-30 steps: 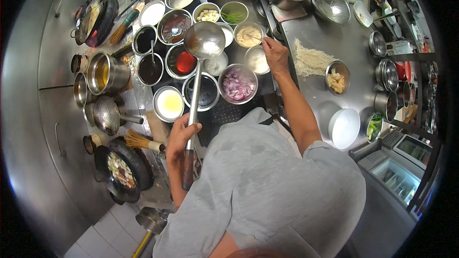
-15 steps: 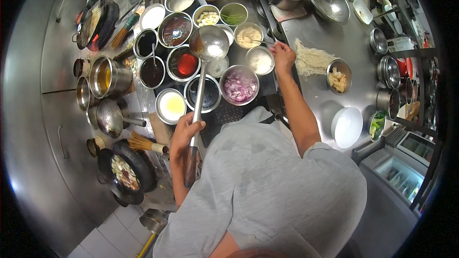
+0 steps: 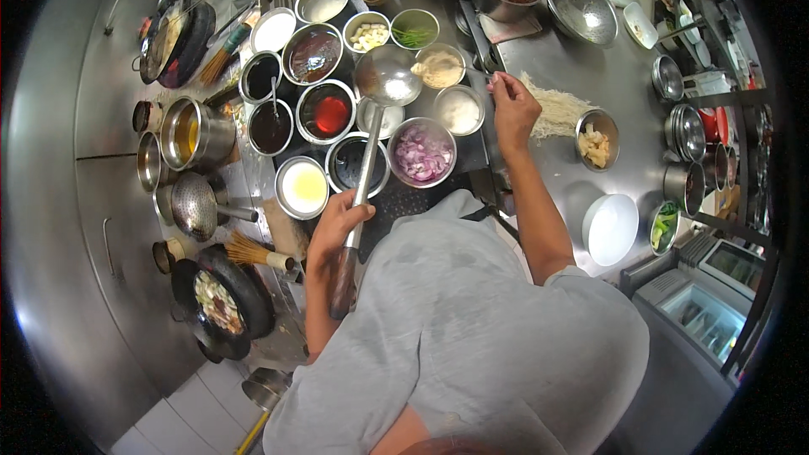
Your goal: Cook noodles and vegetables in a wok at a restaurant kitchen station.
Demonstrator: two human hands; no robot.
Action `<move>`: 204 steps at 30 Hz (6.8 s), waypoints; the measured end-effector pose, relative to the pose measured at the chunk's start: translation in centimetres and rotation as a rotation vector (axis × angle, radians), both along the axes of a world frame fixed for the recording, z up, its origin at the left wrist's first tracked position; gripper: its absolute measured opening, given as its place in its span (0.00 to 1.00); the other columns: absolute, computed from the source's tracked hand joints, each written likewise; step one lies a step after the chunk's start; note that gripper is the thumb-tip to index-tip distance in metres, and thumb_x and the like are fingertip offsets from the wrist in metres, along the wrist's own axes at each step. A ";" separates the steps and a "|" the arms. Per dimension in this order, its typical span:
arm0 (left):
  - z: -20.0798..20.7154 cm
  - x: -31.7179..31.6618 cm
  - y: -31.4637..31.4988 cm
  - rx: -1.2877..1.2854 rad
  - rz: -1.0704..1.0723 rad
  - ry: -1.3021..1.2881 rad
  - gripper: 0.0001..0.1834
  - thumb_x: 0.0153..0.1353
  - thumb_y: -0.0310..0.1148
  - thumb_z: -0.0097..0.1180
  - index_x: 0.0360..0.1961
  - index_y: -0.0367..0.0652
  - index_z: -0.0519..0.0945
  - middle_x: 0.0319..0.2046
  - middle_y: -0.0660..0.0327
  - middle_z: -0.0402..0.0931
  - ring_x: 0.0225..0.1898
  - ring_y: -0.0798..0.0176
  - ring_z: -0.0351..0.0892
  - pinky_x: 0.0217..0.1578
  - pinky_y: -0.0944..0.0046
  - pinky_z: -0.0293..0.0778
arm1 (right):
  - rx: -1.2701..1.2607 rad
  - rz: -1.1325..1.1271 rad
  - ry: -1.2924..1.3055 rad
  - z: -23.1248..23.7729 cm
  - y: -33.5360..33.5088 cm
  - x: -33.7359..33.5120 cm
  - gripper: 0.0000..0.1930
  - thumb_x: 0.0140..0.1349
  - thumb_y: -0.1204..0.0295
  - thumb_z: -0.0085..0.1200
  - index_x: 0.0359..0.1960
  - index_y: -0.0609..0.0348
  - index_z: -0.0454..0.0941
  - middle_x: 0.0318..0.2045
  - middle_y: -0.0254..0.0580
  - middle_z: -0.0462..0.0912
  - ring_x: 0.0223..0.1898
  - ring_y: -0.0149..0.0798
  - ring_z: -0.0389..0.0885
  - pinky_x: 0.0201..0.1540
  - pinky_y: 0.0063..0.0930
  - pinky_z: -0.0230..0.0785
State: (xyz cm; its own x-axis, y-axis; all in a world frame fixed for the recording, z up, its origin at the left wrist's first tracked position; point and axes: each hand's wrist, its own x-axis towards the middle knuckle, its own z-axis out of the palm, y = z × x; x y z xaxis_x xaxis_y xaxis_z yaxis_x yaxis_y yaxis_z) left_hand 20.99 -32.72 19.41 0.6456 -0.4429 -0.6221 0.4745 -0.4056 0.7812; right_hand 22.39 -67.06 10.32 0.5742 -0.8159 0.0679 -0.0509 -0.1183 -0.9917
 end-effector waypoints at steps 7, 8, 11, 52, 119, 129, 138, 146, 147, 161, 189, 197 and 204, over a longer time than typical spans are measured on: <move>-0.4 -1.1 0.1 -0.228 0.080 0.074 0.09 0.50 0.37 0.58 0.27 0.46 0.72 0.22 0.74 0.65 0.25 0.78 0.61 0.26 0.72 0.55 | -0.706 0.119 0.191 1.1 1.1 -3.8 0.07 0.60 0.71 0.61 0.36 0.61 0.84 0.28 0.47 0.85 0.27 0.43 0.84 0.32 0.33 0.74; -0.5 -1.5 0.4 -0.233 0.108 0.071 0.09 0.50 0.37 0.58 0.27 0.46 0.72 0.22 0.74 0.65 0.25 0.78 0.61 0.26 0.72 0.55 | -0.701 0.148 0.238 0.1 1.2 -4.1 0.05 0.59 0.72 0.60 0.34 0.60 0.83 0.27 0.46 0.84 0.27 0.45 0.84 0.31 0.36 0.74; 0.2 -2.8 1.8 -0.420 0.230 0.108 0.11 0.51 0.38 0.59 0.28 0.45 0.72 0.21 0.72 0.65 0.21 0.78 0.61 0.22 0.74 0.54 | -0.613 0.298 0.536 -2.3 1.5 -4.8 0.10 0.59 0.72 0.60 0.41 0.62 0.81 0.36 0.51 0.84 0.37 0.49 0.83 0.41 0.40 0.73; -12.0 -20.1 41.6 1.108 1.075 -0.867 0.18 0.60 0.39 0.56 0.18 0.37 0.75 0.21 0.45 0.77 0.27 0.38 0.76 0.33 0.42 0.68 | -0.496 1.956 -0.269 -6.9 56.1 -11.0 0.33 0.64 0.76 0.49 0.71 0.48 0.56 0.28 0.48 0.83 0.21 0.52 0.80 0.28 0.47 0.76; -8.9 5.2 -41.0 0.147 -0.899 -1.479 0.56 0.38 0.53 0.67 0.68 0.39 0.60 0.47 0.46 0.67 0.51 0.45 0.66 0.48 0.46 0.67 | 1.594 0.764 -0.452 18.9 10.3 -18.7 0.36 0.67 0.76 0.44 0.74 0.33 0.46 0.18 0.27 0.60 0.09 0.19 0.60 0.09 0.17 0.60; -2.9 5.8 -17.7 0.105 -0.516 -1.376 0.54 0.40 0.54 0.65 0.66 0.32 0.63 0.42 0.42 0.67 0.45 0.42 0.68 0.45 0.46 0.67 | 1.617 0.944 -0.128 21.2 13.4 -17.8 0.39 0.67 0.77 0.44 0.75 0.33 0.41 0.16 0.27 0.59 0.09 0.20 0.58 0.09 0.19 0.59; 0.4 -3.3 21.2 0.901 0.211 -1.087 0.53 0.41 0.53 0.66 0.65 0.32 0.63 0.45 0.42 0.66 0.48 0.41 0.66 0.50 0.45 0.66 | 1.966 1.195 0.002 18.5 19.9 -14.6 0.41 0.67 0.80 0.39 0.75 0.33 0.32 0.18 0.33 0.62 0.10 0.22 0.62 0.11 0.27 0.68; -1.7 -12.5 49.5 1.450 0.695 -0.710 0.55 0.43 0.56 0.65 0.66 0.30 0.62 0.45 0.43 0.67 0.49 0.40 0.66 0.54 0.45 0.64 | 1.955 1.302 0.299 18.0 30.9 -12.2 0.25 0.69 0.75 0.35 0.68 0.46 0.58 0.20 0.33 0.65 0.10 0.22 0.64 0.16 0.28 0.74; -3.5 -13.6 52.3 1.436 0.730 -0.660 0.56 0.43 0.58 0.65 0.67 0.30 0.61 0.51 0.39 0.65 0.54 0.37 0.65 0.57 0.44 0.62 | 1.946 1.340 0.290 17.4 31.9 -12.1 0.25 0.69 0.75 0.35 0.68 0.49 0.57 0.19 0.32 0.65 0.10 0.22 0.64 0.15 0.26 0.73; -7.7 -23.3 32.7 0.405 0.818 -0.819 0.14 0.57 0.30 0.62 0.43 0.35 0.81 0.25 0.54 0.78 0.27 0.56 0.79 0.32 0.59 0.74 | 1.968 1.120 0.115 16.1 34.1 -11.7 0.30 0.71 0.72 0.34 0.74 0.43 0.46 0.21 0.33 0.66 0.13 0.26 0.67 0.12 0.23 0.67; -25.5 -42.2 23.1 0.725 0.683 -0.221 0.14 0.63 0.34 0.53 0.28 0.33 0.76 0.23 0.47 0.74 0.24 0.52 0.75 0.29 0.53 0.69 | 0.741 1.124 0.501 6.9 27.4 6.4 0.27 0.63 0.81 0.44 0.65 0.50 0.61 0.18 0.25 0.64 0.13 0.20 0.60 0.13 0.18 0.60; -26.7 -43.9 22.5 0.798 0.572 -0.071 0.12 0.64 0.34 0.52 0.28 0.35 0.77 0.21 0.57 0.73 0.22 0.60 0.72 0.26 0.57 0.69 | 1.061 1.103 0.361 6.4 25.9 5.9 0.32 0.65 0.80 0.41 0.70 0.36 0.56 0.18 0.24 0.62 0.11 0.17 0.57 0.11 0.14 0.53; -21.3 -30.2 24.3 0.709 0.955 -0.410 0.14 0.65 0.37 0.53 0.28 0.37 0.78 0.17 0.62 0.72 0.19 0.67 0.70 0.21 0.62 0.66 | 1.123 0.995 0.356 6.4 24.9 6.1 0.24 0.68 0.77 0.40 0.64 0.38 0.60 0.18 0.23 0.62 0.10 0.17 0.57 0.10 0.13 0.52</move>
